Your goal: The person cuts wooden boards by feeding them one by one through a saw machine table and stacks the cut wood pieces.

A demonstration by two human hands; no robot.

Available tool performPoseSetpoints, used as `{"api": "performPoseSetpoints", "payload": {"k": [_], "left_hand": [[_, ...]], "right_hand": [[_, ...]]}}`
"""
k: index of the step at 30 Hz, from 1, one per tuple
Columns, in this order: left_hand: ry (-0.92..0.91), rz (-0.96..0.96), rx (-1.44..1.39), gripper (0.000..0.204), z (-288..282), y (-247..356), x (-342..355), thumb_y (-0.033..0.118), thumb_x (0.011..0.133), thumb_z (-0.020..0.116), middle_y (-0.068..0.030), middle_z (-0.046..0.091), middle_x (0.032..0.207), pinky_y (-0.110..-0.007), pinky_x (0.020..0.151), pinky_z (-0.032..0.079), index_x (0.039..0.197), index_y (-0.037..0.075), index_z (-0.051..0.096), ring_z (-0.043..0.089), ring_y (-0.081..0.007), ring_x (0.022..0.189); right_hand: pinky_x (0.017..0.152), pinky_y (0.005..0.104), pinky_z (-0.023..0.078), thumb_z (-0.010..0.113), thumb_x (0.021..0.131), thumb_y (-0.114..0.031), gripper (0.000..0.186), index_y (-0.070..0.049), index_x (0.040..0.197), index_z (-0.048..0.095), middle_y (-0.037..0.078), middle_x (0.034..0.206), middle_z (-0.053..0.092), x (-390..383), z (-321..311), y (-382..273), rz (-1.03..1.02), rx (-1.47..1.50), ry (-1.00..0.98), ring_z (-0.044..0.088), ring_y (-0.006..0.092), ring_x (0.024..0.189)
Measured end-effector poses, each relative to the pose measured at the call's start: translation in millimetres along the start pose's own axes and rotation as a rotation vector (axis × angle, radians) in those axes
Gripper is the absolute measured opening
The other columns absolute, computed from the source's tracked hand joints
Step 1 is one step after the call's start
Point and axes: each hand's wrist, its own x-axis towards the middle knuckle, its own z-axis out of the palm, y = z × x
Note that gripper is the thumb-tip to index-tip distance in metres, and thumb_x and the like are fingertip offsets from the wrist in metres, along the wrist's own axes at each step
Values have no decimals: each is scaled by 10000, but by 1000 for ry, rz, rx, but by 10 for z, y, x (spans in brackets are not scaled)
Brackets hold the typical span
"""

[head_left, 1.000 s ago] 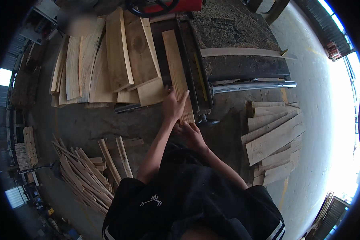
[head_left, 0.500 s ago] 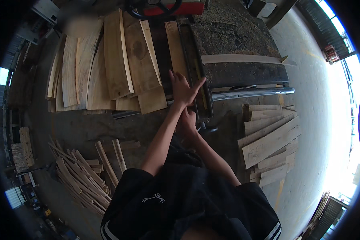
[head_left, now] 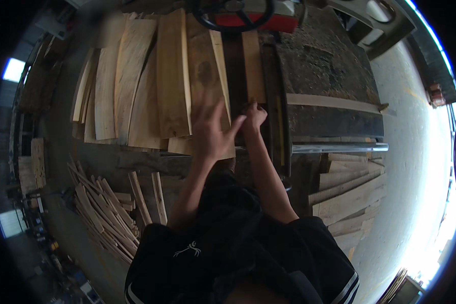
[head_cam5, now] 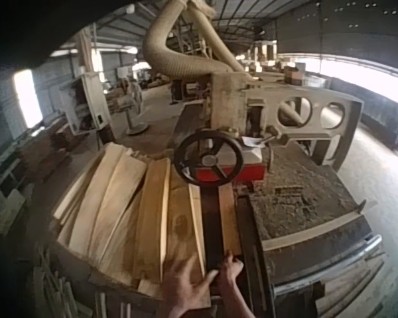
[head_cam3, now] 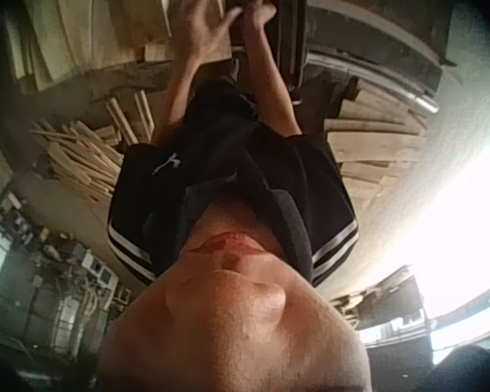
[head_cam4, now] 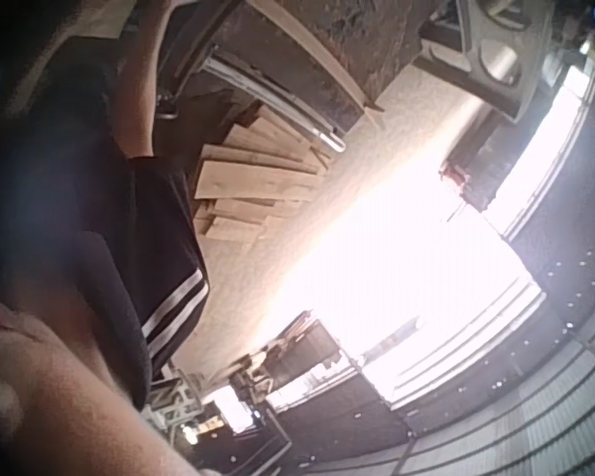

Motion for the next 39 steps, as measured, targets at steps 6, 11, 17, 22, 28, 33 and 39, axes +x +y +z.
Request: {"api": "performPoseSetpoints", "payload": {"k": [6,11,17,22,28,33,39], "left_hand": [[-23,-460,318,1115,-189,-774,136,644,653,778,-322,388,1396,-504,1039,404,1429,-28,342,428,-437,1292],[36,-457,129,1077,-171,-1253,115,537,619,849,-287,490,1306,-476,966,474,1397,-58,402,534,-403,1178],[-32,-350,527,960,-456,-1389,260,592,699,759,-277,346,1438,-615,1031,370,1432,72,419,314,-479,1355],[-107,-138,392,953,-41,-352,215,718,792,576,-322,204,1514,-679,1107,160,1474,88,360,50,-502,1439],[-38,-155,286,903,476,-442,161,564,814,638,-327,211,1520,-613,1161,89,1473,24,340,98,-465,1450],[-142,-45,330,763,227,-717,178,430,817,679,-251,332,1503,-527,1191,126,1413,20,439,227,-381,1441],[-176,125,499,643,-24,-1030,16,362,856,666,-208,237,1560,-492,1198,138,1375,21,500,170,-319,1471]], "right_hand": [[410,271,366,580,973,-319,402,-1,734,641,42,607,590,147,98,-428,-67,-39,-47,500,106,466],[529,461,503,551,959,-375,464,32,755,639,237,663,644,-334,-185,-373,-820,-863,-215,646,404,599],[696,396,531,623,906,-437,491,52,869,646,208,791,684,-988,-874,-52,-257,-939,-593,679,305,772],[646,314,492,745,821,-438,493,41,844,631,76,774,658,-1109,-872,27,-67,-354,-596,587,101,749],[586,275,451,758,819,-360,395,2,806,603,30,713,608,-1359,-842,-13,-356,-486,-492,543,76,677],[678,303,516,694,887,-310,346,1,1024,632,66,903,642,-1486,-1343,-205,-31,-167,-516,620,158,783],[817,312,517,690,878,-200,468,31,1249,521,96,1045,640,-2100,-1886,-407,555,564,-416,632,181,936]]}}
